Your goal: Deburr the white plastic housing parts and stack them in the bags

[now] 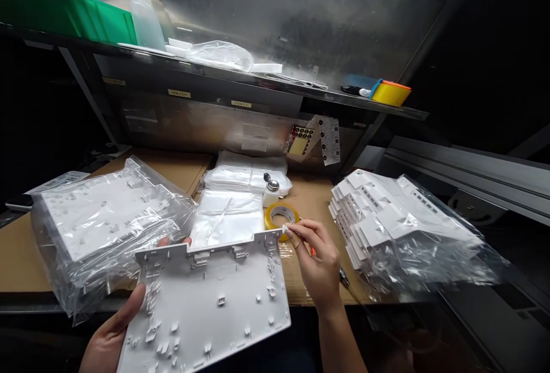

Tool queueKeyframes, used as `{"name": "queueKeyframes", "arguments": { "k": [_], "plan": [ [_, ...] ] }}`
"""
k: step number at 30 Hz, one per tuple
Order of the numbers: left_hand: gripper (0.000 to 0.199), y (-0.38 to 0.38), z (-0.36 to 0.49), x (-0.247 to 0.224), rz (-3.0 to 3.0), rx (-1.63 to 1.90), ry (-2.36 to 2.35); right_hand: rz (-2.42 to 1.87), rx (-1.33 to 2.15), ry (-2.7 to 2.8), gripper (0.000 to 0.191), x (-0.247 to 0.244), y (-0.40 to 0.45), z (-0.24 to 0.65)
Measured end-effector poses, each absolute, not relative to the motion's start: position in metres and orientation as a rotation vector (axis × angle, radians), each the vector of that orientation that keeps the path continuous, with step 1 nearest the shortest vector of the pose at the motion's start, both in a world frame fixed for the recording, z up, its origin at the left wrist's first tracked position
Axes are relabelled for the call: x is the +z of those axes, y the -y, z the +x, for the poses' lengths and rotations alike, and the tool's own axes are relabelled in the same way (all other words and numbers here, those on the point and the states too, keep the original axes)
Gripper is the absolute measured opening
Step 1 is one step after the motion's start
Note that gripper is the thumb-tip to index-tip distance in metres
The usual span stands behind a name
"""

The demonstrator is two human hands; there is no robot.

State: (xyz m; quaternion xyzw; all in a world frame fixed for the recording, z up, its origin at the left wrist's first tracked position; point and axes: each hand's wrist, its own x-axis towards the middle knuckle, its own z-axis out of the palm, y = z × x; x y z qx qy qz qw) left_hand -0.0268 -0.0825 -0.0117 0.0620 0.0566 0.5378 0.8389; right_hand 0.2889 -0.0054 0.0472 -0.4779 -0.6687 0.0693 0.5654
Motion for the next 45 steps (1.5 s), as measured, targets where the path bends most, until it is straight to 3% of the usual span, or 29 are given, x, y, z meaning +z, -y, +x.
{"name": "queueKeyframes", "arguments": {
  "k": [6,17,28,33,39,43,45],
  "plan": [
    [0.061,0.084,0.001,0.013,0.217,1.278,-0.309,-1.277,0.052,1.665,0.014,0.047,0.002,0.294],
    [0.078,0.089,0.059,0.043,0.136,1.365,-0.438,-0.691,0.286,1.819,0.030,0.100,0.034,0.192],
    [0.060,0.084,0.078,0.066,0.258,1.446,-0.509,-0.719,0.159,1.798,0.027,0.108,0.032,0.194],
    [0.047,0.074,0.097,0.078,0.464,1.573,-0.679,-0.903,-0.082,1.646,0.016,0.115,0.027,0.212],
    [0.048,0.068,0.111,0.085,0.541,1.569,-0.714,-0.851,-0.106,1.654,0.022,0.123,0.036,0.213],
    [0.065,0.068,0.096,0.087,0.364,1.459,-0.625,-0.994,-0.083,1.607,0.015,0.104,-0.005,0.235],
    [0.078,0.066,0.081,0.086,0.288,1.445,-0.621,-1.295,-0.020,1.575,0.026,0.080,-0.039,0.258]
  ]
}}
